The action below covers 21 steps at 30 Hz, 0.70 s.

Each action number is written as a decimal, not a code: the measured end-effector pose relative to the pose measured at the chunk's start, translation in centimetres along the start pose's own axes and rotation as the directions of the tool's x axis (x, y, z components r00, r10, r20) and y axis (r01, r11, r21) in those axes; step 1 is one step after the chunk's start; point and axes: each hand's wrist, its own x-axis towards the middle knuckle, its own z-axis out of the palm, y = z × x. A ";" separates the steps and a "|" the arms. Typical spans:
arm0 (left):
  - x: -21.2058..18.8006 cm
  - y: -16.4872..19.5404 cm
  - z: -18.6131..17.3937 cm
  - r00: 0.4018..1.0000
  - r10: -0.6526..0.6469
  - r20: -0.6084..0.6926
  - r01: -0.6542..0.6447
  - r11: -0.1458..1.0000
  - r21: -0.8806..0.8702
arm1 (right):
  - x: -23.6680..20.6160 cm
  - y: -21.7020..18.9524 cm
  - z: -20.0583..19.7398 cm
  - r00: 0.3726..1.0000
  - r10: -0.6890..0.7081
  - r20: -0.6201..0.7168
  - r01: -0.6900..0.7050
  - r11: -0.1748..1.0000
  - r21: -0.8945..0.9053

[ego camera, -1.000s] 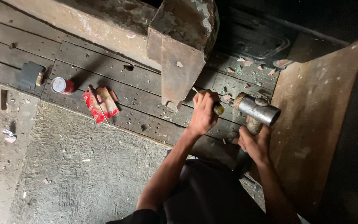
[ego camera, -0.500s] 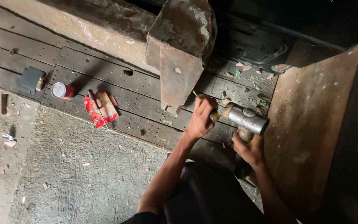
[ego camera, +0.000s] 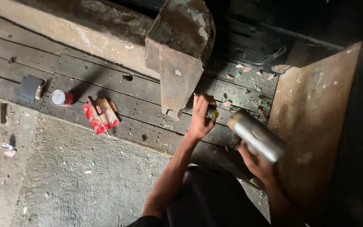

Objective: The person uses a hammer and a cylindrical metal tool to repeatedly strike a curved metal piece resting on a wooden surface. The person holds the tool in place with one hand while striking it with the hammer in the other hand.

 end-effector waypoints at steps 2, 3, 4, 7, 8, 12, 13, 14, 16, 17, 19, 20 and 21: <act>0.0 0.1 -0.3 0.999 -0.030 0.032 0.030 0.999 -0.020 | -0.7 -0.8 0.2 0.985 -0.116 -0.124 0.084 0.969 -0.233; 0.0 0.1 -0.5 1.000 -0.022 0.022 0.023 0.999 -0.029 | -1.1 -1.1 0.5 0.968 -0.184 -0.172 0.115 0.931 -0.346; 0.0 0.2 -0.5 1.000 -0.012 0.011 0.012 0.999 -0.038 | -0.9 -1.0 0.9 0.990 -0.033 -0.136 -0.023 0.919 -0.393; -0.2 0.3 -0.7 0.996 0.040 0.076 -0.039 0.999 -0.014 | -0.2 0.0 2.6 0.906 0.412 -0.096 -0.395 0.740 -0.544; -0.3 0.3 -0.6 0.992 0.051 0.112 -0.051 0.999 -0.002 | -0.2 0.3 2.7 0.827 0.552 -0.101 -0.495 0.634 -0.594; -0.3 0.4 -0.4 0.992 0.084 0.091 -0.081 0.996 -0.030 | -0.9 0.6 2.1 0.902 0.243 -0.356 -0.324 0.928 -0.186; -0.1 0.5 -0.2 0.997 0.055 0.061 -0.053 0.998 -0.042 | -1.5 0.3 1.2 0.856 0.347 -0.382 -0.415 0.903 -0.110; 0.0 0.5 -0.4 0.999 0.039 0.033 -0.038 0.998 -0.042 | -2.1 0.2 1.0 0.803 0.441 -0.401 -0.488 0.873 -0.019; 0.4 0.7 -0.4 0.997 0.061 0.054 -0.059 0.998 -0.028 | -3.0 -0.5 0.1 0.765 0.495 -0.413 -0.493 0.862 0.120; 0.5 0.8 -0.4 0.996 0.060 0.062 -0.058 0.998 -0.034 | -3.2 -1.1 -0.3 0.781 0.465 -0.417 -0.450 0.882 0.141; 0.5 1.0 -0.4 0.997 0.072 0.030 -0.071 0.997 -0.044 | -3.0 -2.6 -0.7 0.866 0.350 -0.358 -0.366 0.930 0.025; 0.5 1.2 -0.4 0.997 0.076 0.015 -0.076 0.996 -0.045 | -2.7 -3.3 -0.9 0.922 0.267 -0.281 -0.307 0.945 -0.110; 0.4 1.2 -0.4 0.998 0.057 0.006 -0.057 0.997 -0.056 | -2.3 -3.8 -0.7 0.964 0.188 -0.190 -0.231 0.943 -0.239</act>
